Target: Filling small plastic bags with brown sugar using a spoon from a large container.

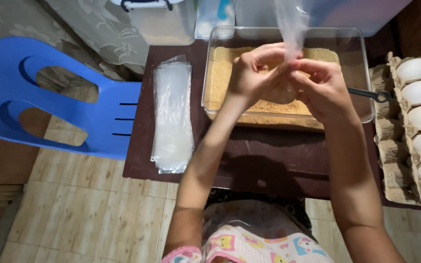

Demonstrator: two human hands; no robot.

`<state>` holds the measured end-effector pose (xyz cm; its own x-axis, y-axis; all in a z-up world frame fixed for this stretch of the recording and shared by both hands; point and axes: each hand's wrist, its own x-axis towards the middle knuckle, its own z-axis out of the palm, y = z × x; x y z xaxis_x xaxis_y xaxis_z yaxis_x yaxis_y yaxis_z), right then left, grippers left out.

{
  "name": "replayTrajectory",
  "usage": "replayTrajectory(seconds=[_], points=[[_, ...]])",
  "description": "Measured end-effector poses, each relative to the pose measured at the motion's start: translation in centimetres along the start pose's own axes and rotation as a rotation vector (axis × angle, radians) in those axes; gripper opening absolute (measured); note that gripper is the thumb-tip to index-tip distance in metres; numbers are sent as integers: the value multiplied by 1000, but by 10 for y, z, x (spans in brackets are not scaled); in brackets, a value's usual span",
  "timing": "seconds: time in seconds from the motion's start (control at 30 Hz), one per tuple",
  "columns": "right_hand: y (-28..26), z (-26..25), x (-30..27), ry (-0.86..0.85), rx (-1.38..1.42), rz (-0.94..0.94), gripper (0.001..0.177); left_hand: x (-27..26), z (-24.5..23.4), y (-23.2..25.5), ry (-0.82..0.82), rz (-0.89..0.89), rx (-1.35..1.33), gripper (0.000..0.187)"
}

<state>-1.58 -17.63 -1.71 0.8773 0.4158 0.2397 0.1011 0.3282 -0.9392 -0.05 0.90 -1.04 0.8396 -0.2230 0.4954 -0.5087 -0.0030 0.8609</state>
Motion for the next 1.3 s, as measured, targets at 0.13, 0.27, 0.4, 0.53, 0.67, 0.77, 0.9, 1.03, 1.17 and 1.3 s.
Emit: replayTrajectory(seconds=[0.13,0.27,0.4,0.53,0.67,0.77,0.9,1.03,1.17,1.3], points=[[-2,13,-6,-6,-59,1,33,-7,6,21,99,98,-79,32],[-3,22,-6,16,-91,-47,27,-14,-4,11,27,130,-161,32],[-13,50,-5,45,-58,-1,33,-43,-23,10,-55,-81,-11,68],[-8,78,0,136,3,41,29,-65,-41,36,20,-330,156,50],[-13,88,0,61,-150,86,33,-81,-51,24,170,-374,95,41],[-6,78,6,-52,-248,60,43,-94,-55,16,137,-376,161,60],[-8,99,-4,-108,-286,-19,50,-105,-71,66,89,-355,98,52],[14,99,-21,-157,-329,-38,53,-128,-99,60,26,-324,73,48],[31,109,-43,-218,-262,86,60,-150,-121,42,110,-347,107,51],[74,99,-52,-195,-315,117,53,-162,-127,20,129,-397,116,57]])
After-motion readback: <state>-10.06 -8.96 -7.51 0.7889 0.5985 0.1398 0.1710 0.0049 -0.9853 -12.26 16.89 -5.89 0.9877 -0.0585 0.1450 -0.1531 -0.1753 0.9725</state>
